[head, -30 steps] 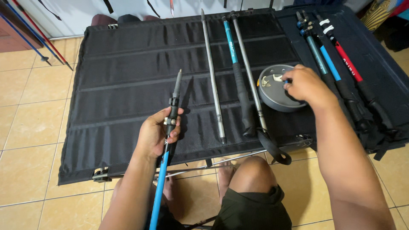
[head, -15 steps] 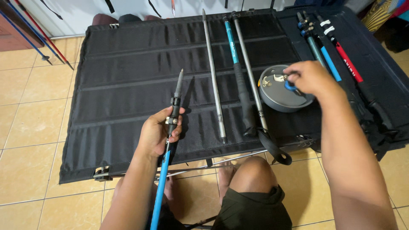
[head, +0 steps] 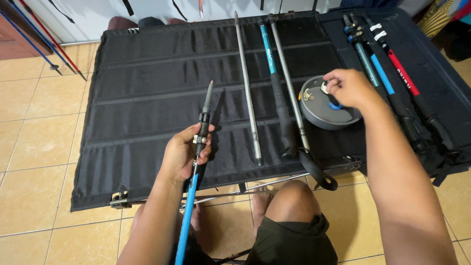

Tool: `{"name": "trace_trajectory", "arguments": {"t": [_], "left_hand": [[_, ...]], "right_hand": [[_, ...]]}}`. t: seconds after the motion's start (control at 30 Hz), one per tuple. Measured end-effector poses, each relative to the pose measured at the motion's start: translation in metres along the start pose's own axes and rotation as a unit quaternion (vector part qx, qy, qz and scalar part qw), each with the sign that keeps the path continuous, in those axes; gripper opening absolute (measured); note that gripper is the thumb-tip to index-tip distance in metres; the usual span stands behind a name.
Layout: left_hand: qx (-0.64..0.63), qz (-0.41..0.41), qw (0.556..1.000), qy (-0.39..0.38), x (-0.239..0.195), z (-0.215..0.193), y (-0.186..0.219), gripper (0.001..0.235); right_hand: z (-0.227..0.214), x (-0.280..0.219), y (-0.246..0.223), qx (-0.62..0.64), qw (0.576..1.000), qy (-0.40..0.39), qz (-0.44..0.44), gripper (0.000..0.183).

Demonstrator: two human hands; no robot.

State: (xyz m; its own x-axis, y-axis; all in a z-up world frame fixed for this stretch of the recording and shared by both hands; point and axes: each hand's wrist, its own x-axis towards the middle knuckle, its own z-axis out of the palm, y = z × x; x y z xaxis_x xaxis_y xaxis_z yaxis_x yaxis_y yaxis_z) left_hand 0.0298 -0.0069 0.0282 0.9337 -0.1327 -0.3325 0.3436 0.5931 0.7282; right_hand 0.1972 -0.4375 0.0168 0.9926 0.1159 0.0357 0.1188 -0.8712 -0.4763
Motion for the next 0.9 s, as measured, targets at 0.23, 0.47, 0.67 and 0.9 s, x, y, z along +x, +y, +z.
{"name": "trace_trajectory", "arguments": {"t": [0.23,0.47,0.67,0.9], "left_hand": [[0.001,0.0,1.0,0.003,-0.003,0.003,0.002,0.03],[0.008,-0.004,1.0,0.003,-0.001,0.0,0.0,0.031],[0.008,-0.006,1.0,0.01,-0.005,0.005,0.004,0.031],[0.005,-0.005,1.0,0.003,-0.003,0.002,0.002,0.03]], "right_hand": [[-0.016,-0.03,-0.033,0.314,0.949,0.003,0.008,0.04],[0.006,-0.005,0.003,0.247,0.968,-0.035,-0.01,0.034],[0.001,-0.006,-0.026,-0.013,0.997,-0.067,0.022,0.026],[0.002,-0.007,-0.043,-0.109,0.99,-0.094,0.0,0.024]]}}
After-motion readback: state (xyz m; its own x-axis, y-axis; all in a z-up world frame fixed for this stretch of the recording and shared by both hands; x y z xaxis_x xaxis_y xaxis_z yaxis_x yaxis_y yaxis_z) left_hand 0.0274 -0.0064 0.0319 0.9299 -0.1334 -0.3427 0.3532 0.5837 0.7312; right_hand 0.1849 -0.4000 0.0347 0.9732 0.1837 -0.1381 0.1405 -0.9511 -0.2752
